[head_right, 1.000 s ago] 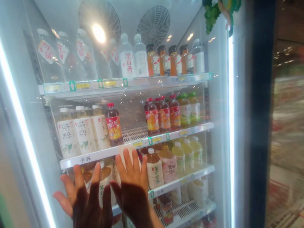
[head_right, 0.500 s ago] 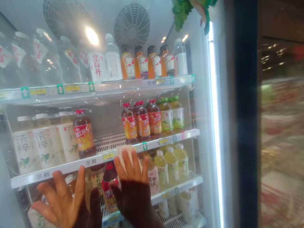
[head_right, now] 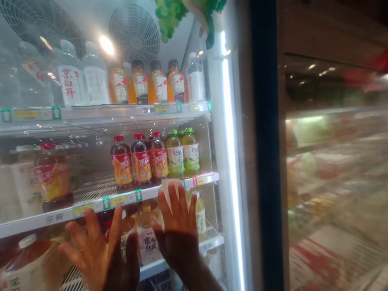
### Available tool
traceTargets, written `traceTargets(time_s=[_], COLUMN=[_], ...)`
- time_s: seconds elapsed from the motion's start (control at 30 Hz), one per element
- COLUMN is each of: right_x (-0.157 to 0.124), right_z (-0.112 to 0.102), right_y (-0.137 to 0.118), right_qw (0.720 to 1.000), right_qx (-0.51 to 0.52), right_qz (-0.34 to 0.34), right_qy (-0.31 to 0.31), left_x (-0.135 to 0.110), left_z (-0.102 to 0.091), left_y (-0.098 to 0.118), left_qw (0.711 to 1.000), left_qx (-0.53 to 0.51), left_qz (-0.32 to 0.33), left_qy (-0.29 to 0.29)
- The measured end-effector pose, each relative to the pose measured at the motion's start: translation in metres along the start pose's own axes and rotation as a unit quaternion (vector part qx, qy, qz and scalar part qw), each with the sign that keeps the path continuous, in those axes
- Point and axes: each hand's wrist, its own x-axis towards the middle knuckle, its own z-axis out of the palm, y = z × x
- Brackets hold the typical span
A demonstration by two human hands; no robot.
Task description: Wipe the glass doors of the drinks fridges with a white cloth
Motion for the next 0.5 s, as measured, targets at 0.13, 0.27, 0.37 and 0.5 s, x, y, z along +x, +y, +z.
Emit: traceTargets(time_s=[0.13, 0.27, 0.37, 0.5], right_x=[0.025, -0.027, -0.058, -0.018], right_z=[-0.010, -0.011, -0.008, -0.014], right_y=[0.038, 0.047, 0.060, 0.103], right_qw=[1.000, 1.000, 1.000, 0.998], right_qx=[0.001, 0.005, -0.007, -0.008], right_qz=[0.023, 0.012, 0.009, 0.057], right_qy=[0.018, 0.001, -0.005, 0.017], left_x=[0.000, -0.007, -0.010, -0.004], left_z=[0.011, 0.029, 0.039, 0.044], left_y=[0.033, 0.053, 0.062, 0.075], left_qw=[1.000, 0.999, 0.999, 0.999], left_qx=[-0.011, -0.007, -0.001, -0.014], left_qz=[0.014, 0.030, 0.032, 0.044], left_qy=[0.002, -0.015, -0.023, -0.006])
